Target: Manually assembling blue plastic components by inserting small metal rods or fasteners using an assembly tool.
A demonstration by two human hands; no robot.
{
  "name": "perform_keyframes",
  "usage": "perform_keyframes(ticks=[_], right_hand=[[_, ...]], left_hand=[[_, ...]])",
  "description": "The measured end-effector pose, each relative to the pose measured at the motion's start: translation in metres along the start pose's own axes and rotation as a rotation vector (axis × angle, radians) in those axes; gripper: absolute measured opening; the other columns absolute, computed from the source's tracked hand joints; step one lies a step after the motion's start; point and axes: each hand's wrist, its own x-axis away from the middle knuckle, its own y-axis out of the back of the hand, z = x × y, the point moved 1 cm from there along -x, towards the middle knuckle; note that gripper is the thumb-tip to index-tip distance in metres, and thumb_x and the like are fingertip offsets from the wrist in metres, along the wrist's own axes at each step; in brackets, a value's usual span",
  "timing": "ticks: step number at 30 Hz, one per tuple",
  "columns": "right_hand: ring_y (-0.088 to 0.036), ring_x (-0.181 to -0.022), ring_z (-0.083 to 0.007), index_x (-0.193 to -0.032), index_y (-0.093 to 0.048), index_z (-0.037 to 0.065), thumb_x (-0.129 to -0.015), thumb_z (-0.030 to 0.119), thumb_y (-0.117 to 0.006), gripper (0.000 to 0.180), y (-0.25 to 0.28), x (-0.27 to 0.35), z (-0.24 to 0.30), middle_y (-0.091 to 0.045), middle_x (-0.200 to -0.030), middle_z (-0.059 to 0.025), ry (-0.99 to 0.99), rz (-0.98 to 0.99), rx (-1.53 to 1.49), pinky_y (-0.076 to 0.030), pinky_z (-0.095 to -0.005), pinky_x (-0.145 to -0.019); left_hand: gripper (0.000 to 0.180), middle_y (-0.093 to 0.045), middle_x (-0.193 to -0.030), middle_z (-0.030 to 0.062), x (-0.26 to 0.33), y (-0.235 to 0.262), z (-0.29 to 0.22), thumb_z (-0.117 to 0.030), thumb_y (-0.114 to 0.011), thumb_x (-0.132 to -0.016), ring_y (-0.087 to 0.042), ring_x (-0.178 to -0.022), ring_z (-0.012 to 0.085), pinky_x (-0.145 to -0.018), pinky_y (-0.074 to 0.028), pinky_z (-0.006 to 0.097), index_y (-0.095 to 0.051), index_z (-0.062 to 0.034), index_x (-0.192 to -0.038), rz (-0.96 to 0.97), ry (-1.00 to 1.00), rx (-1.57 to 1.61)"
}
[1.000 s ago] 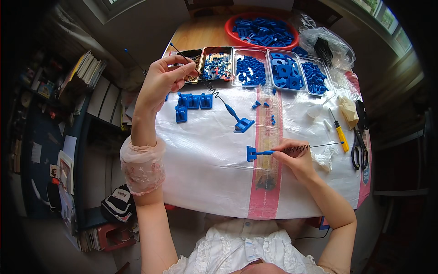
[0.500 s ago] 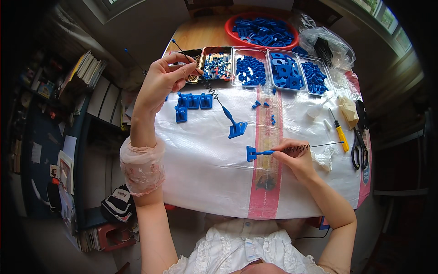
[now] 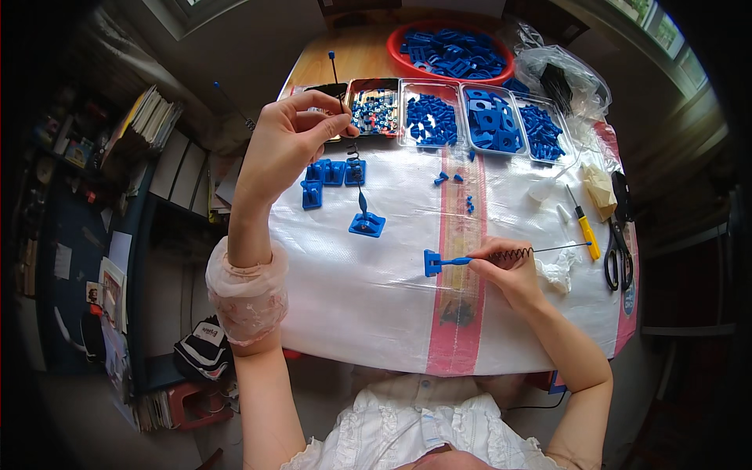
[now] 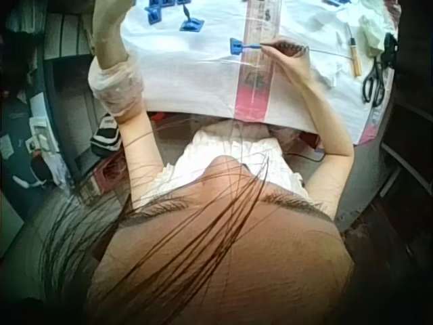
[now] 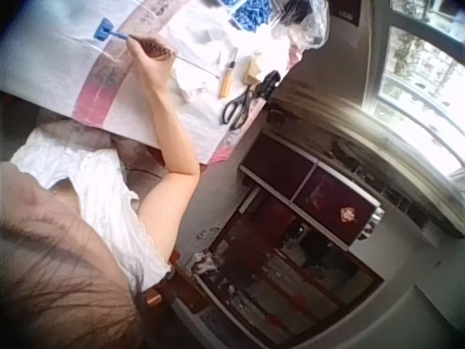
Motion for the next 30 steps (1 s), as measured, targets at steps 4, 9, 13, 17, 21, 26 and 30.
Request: perform_keyframes(ticks=[4, 9, 13, 17, 21, 26, 30], right_hand=[[-0.063, -0.079, -0.0068, -0.092, -0.073, -0.004, -0.085, -0.005, -0.074, 0.008, -0.001, 0.000, 0.000, -0.067, -0.087, -0.0031, -0.005, -0.005, -0.003, -0.049, -0.0200, -0.069], [-0.062, -0.079, -0.0065, -0.092, -0.074, -0.004, -0.084, -0.005, -0.074, 0.008, 0.002, 0.000, -0.004, -0.067, -0.087, -0.0029, 0.007, -0.002, 0.013, -0.048, -0.0199, -0.069], [-0.061, -0.079, -0.0063, -0.092, -0.074, -0.004, -0.084, -0.005, -0.074, 0.008, 0.000, 0.000, -0.001, -0.067, -0.086, -0.0025, 0.011, -0.007, 0.013, -0.047, -0.0199, -0.069], [-0.061, -0.078, -0.0062, -0.092, -0.074, -0.004, -0.084, -0.004, -0.074, 0.008, 0.000, 0.000, -0.002, -0.067, -0.086, -0.0027, 0.003, -0.005, -0.005, -0.047, -0.0198, -0.068], [-0.061, -0.077, -0.0058, -0.093, -0.074, -0.003, -0.084, -0.004, -0.074, 0.008, 0.001, 0.000, -0.004, -0.067, -0.086, -0.0027, -0.005, -0.010, 0.000, -0.047, -0.0193, -0.067], [-0.061, -0.076, -0.0054, -0.093, -0.074, -0.004, -0.084, -0.004, -0.074, 0.009, 0.000, 0.000, -0.002, -0.067, -0.086, -0.0023, -0.009, -0.008, 0.000, -0.046, -0.0191, -0.066], [-0.061, -0.077, -0.0055, -0.093, -0.074, -0.004, -0.084, -0.004, -0.074, 0.009, 0.002, 0.000, -0.002, -0.067, -0.087, -0.0026, -0.007, -0.008, 0.013, -0.046, -0.0193, -0.067]], left_hand=[[0.014, -0.076, -0.084, 0.0095, 0.007, -0.007, -0.006, -0.014, -0.073, -0.091, -0.059, -0.057, 0.0036, -0.046, -0.038, 0.017, -0.073, -0.0023, -0.099, -0.047, -0.022, -0.130], [0.014, -0.076, -0.082, 0.0094, 0.014, -0.009, -0.012, -0.011, -0.071, -0.091, -0.051, -0.049, 0.0028, -0.042, -0.035, 0.017, -0.073, -0.0019, -0.101, -0.096, -0.043, -0.184], [0.013, -0.076, -0.081, 0.0094, 0.019, -0.010, -0.018, -0.012, -0.072, -0.090, -0.055, -0.051, 0.0051, -0.046, -0.041, 0.019, -0.074, -0.0015, -0.098, -0.149, -0.046, -0.285], [0.013, -0.076, -0.081, 0.0097, 0.025, -0.012, -0.026, -0.012, -0.074, -0.088, -0.068, -0.062, 0.0124, -0.056, -0.051, 0.024, -0.076, -0.0005, -0.094, -0.228, -0.081, -0.403], [0.013, -0.075, -0.079, 0.0099, 0.027, -0.012, -0.026, -0.012, -0.074, -0.087, -0.070, -0.062, 0.0154, -0.058, -0.053, 0.025, -0.076, -0.0007, -0.091, -0.304, -0.114, -0.488], [0.013, -0.074, -0.077, 0.0097, 0.027, -0.009, -0.026, -0.013, -0.074, -0.087, -0.070, -0.062, 0.0151, -0.058, -0.054, 0.026, -0.076, -0.0008, -0.091, -0.353, -0.083, -0.531], [0.014, -0.074, -0.075, 0.0094, 0.021, -0.003, -0.022, -0.014, -0.074, -0.088, -0.066, -0.058, 0.0112, -0.053, -0.051, 0.024, -0.075, -0.0004, -0.091, -0.327, -0.028, -0.467]])
